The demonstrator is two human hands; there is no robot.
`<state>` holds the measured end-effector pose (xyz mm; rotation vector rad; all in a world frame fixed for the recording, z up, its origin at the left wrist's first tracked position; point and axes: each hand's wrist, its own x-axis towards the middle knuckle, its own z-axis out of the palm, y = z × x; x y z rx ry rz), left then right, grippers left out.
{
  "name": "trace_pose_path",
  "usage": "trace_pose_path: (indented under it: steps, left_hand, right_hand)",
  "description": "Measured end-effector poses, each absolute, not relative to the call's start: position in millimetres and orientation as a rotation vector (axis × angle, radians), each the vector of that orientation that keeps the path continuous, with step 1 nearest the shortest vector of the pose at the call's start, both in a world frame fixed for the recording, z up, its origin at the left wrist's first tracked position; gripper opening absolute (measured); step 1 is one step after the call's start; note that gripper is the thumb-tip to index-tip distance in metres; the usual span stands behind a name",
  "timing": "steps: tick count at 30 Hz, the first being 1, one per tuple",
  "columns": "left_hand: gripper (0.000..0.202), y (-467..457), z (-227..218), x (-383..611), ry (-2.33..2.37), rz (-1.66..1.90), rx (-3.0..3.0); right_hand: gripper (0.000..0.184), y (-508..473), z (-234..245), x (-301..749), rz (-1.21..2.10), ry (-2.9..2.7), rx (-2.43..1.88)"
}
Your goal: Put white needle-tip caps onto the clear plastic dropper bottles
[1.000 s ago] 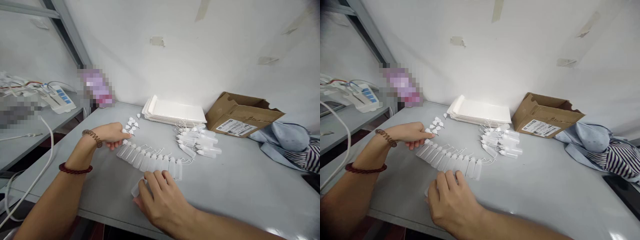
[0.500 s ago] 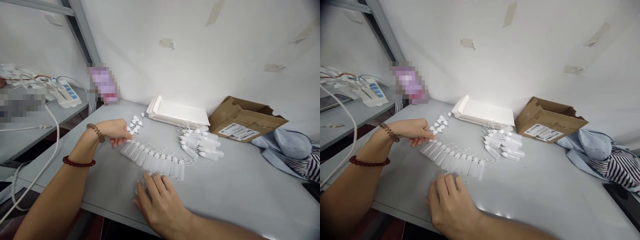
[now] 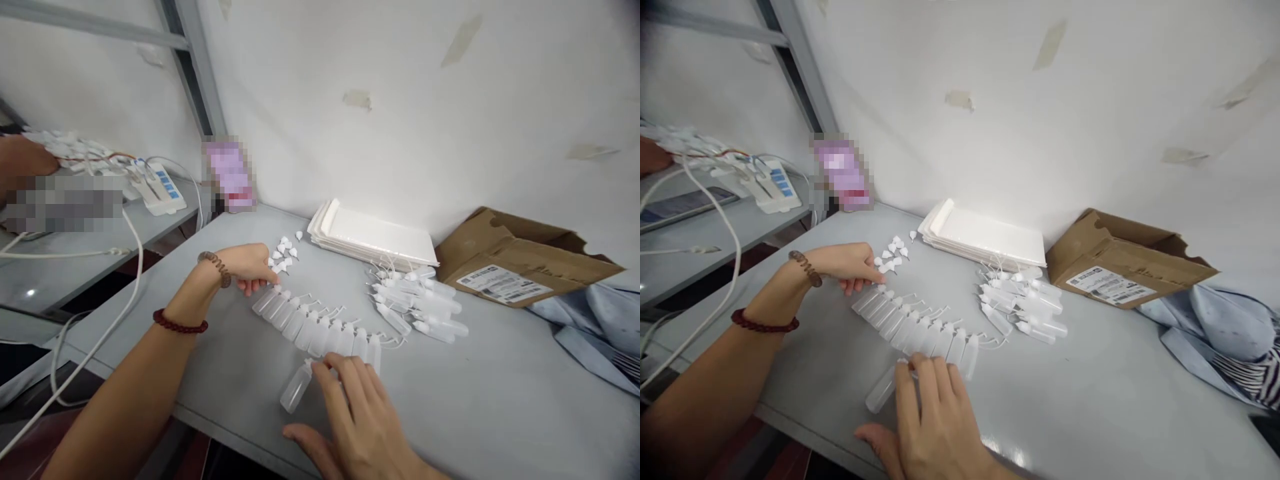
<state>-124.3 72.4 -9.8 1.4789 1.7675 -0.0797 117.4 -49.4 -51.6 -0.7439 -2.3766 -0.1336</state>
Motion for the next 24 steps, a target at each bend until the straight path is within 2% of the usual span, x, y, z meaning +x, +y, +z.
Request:
trace_pose_path:
  steps: [5,13,20,24]
  left_hand:
    - [0.026,73,-8,-126,1.761,-0.111,1.507]
    - [0.026,69,7,-121,1.806,-0.032,1.596]
    - [0.027,69,8,-119,1.861,0.049,1.578]
    - [0.032,65,13,-116,1.848,0.147,1.629]
  right_hand:
    - [0.048,-53,-47,122,0.014,-2.462,-0.888]
    - [0.053,-57,-57,111,-0.021,-2.495,-1.028]
    - [0.028,-62,-56,100,0.056,-2.566,-1.059]
    - [0.029,-68,-61,107,0.074,-2.517,-1.056]
